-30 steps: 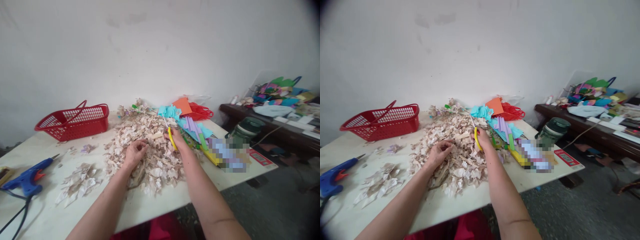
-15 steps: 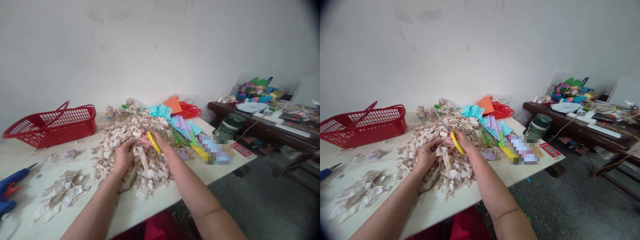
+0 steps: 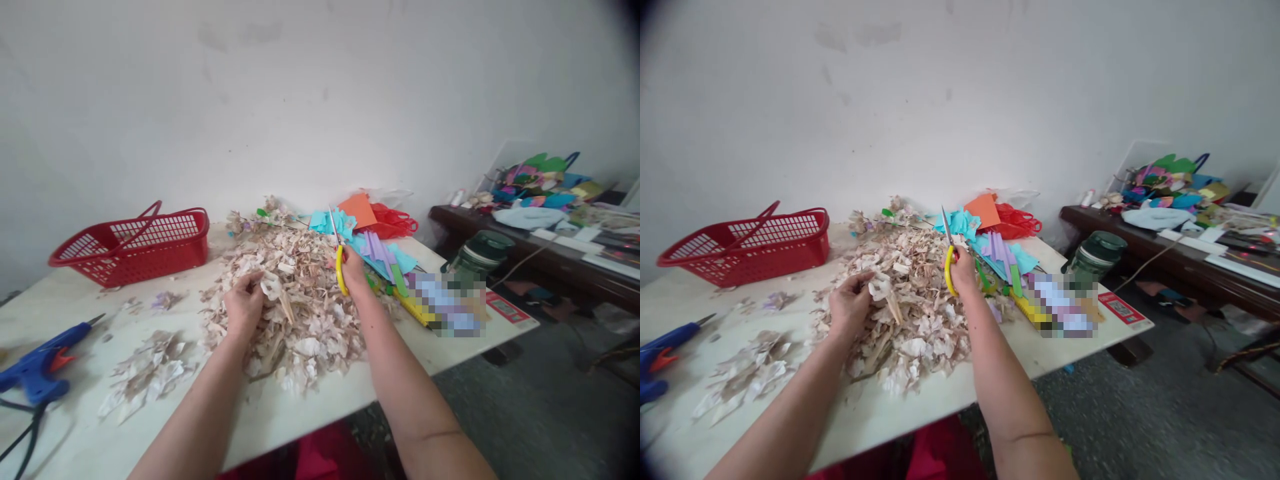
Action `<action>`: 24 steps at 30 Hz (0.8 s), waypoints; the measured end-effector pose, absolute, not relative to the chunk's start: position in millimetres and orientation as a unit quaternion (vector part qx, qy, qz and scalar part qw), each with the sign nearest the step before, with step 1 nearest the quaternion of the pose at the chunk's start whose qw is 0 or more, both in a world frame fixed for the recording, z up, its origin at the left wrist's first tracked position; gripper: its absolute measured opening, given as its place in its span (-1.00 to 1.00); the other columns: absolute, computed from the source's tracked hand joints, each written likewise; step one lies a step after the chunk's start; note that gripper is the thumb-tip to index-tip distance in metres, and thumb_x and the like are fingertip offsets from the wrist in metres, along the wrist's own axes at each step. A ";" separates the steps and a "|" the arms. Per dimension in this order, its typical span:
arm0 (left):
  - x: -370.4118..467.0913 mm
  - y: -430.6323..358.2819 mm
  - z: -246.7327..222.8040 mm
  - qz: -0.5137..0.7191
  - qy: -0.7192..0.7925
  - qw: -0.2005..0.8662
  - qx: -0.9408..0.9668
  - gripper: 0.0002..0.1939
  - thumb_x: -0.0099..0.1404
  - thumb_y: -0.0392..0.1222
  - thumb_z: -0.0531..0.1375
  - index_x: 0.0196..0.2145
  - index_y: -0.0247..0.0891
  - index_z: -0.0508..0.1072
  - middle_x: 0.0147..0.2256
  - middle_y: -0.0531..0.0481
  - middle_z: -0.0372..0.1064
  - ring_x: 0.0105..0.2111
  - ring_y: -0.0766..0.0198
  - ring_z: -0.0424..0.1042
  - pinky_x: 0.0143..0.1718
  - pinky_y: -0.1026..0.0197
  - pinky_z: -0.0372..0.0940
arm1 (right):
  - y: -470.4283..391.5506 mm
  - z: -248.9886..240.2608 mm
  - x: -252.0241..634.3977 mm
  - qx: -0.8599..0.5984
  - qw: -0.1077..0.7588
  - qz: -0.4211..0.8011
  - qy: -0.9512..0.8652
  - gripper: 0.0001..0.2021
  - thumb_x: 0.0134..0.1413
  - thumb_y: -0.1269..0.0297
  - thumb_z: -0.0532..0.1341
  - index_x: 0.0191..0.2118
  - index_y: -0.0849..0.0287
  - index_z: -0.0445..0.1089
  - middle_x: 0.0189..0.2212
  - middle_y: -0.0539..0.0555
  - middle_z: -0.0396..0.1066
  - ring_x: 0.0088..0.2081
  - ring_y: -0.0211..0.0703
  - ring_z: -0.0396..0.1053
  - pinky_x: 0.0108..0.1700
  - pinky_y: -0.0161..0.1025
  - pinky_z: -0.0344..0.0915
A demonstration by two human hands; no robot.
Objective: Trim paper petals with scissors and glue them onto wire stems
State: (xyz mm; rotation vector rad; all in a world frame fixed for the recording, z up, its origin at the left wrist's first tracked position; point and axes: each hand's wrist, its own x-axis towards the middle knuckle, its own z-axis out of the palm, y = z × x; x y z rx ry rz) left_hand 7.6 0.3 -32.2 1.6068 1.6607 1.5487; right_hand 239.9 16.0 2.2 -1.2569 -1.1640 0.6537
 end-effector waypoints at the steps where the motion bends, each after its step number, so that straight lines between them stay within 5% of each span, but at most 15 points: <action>1: 7.1 1.5 -33.0 0.550 0.583 0.190 0.567 -0.63 0.00 -0.21 0.07 -0.21 -0.27 0.48 -0.58 0.04 0.37 -0.61 0.32 0.29 -0.53 0.31 0.19 | 18.3 0.2 243.8 -0.567 0.594 0.245 -0.515 -0.77 -0.33 0.36 0.18 -0.37 0.15 0.31 -0.56 -0.10 0.26 -0.50 -0.27 0.23 -0.40 -0.33 0.17; 9: 9.3 3.4 -32.4 0.578 0.522 0.223 0.586 -0.56 0.01 -0.16 0.14 -0.10 -0.26 0.41 -0.39 -0.03 0.41 -0.50 0.34 0.30 -0.46 0.33 0.20 | 25.0 -9.3 253.0 -0.622 0.519 0.136 -0.571 -0.77 -0.26 0.45 0.09 -0.37 0.12 0.37 -0.52 -0.04 0.31 -0.46 -0.21 0.22 -0.30 -0.27 0.19; 13: 12.2 -1.3 -29.0 0.599 0.481 0.303 0.564 -0.42 0.01 -0.10 0.17 0.02 -0.25 0.30 -0.48 0.08 0.36 -0.65 0.47 0.16 -0.61 0.38 0.09 | 18.1 -4.0 244.1 -0.627 0.500 0.128 -0.584 -0.73 -0.27 0.47 0.09 -0.33 0.14 0.37 -0.49 -0.01 0.33 -0.43 -0.18 0.24 -0.27 -0.23 0.20; 20: 14.3 -7.1 -22.1 0.594 0.435 0.415 0.535 -0.31 0.00 -0.06 0.21 0.10 -0.25 0.18 -0.58 0.14 0.27 -0.72 0.51 0.07 -0.71 0.42 -0.04 | 11.7 0.4 230.8 -0.572 0.535 0.205 -0.587 -0.70 -0.29 0.34 0.18 -0.28 0.20 0.36 -0.46 -0.02 0.32 -0.43 -0.22 0.24 -0.30 -0.26 0.21; 24: 14.2 -10.0 -17.4 0.577 0.423 0.465 0.522 -0.16 -0.08 -0.07 0.28 0.14 -0.27 0.08 -0.58 0.12 0.32 -0.68 0.45 0.19 -0.66 0.41 0.04 | 10.3 -2.5 222.0 -0.516 0.542 0.306 -0.588 -0.69 -0.28 0.24 0.21 -0.29 0.20 0.35 -0.55 -0.07 0.27 -0.50 -0.27 0.23 -0.38 -0.29 0.24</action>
